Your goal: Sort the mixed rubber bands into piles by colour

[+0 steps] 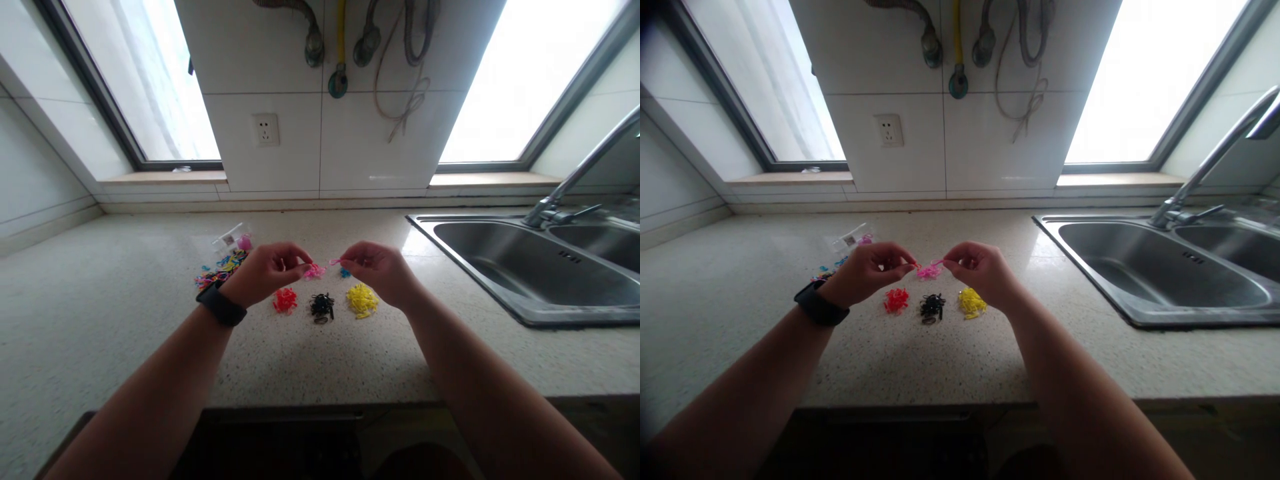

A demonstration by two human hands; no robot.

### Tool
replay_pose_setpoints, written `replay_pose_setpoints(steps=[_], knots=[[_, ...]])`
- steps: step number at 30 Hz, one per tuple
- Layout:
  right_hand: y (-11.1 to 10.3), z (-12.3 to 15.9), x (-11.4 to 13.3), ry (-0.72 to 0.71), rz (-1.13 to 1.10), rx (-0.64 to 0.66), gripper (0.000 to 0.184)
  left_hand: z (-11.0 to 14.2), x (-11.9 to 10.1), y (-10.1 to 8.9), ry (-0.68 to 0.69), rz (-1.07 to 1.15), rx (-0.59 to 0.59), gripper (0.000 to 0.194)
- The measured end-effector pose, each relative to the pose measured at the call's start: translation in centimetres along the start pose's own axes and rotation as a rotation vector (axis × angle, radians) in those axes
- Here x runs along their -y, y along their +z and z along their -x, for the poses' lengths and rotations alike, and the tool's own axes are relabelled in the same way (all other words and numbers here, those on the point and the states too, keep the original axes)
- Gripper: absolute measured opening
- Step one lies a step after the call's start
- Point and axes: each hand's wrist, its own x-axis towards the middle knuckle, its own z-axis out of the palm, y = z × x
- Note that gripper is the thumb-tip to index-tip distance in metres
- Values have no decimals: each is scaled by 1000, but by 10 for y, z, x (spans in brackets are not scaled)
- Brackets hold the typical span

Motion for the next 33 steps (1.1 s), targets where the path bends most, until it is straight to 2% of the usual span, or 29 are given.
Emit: replay_pose_setpoints(steps=[4, 6, 11, 18, 26, 33], knots=[[-1, -1, -2, 2, 29, -8, 13, -2, 8, -15, 3, -314, 167, 17], [-2, -1, -3, -2, 57, -10, 13, -2, 14, -22, -29, -403, 251, 20], [-4, -1, -5, -10, 107, -3, 15, -2, 27, -32, -130, -450, 411, 24], [-4, -2, -3, 2, 144, 2, 14, 2, 38, -38, -181, -432, 530, 26], [-5, -1, -4, -20, 85, -33, 13, 2, 35, -34, -163, -472, 530, 36], [-5, -2, -4, -42, 16, -126, 11, 1, 33, -31, -133, -498, 394, 35]])
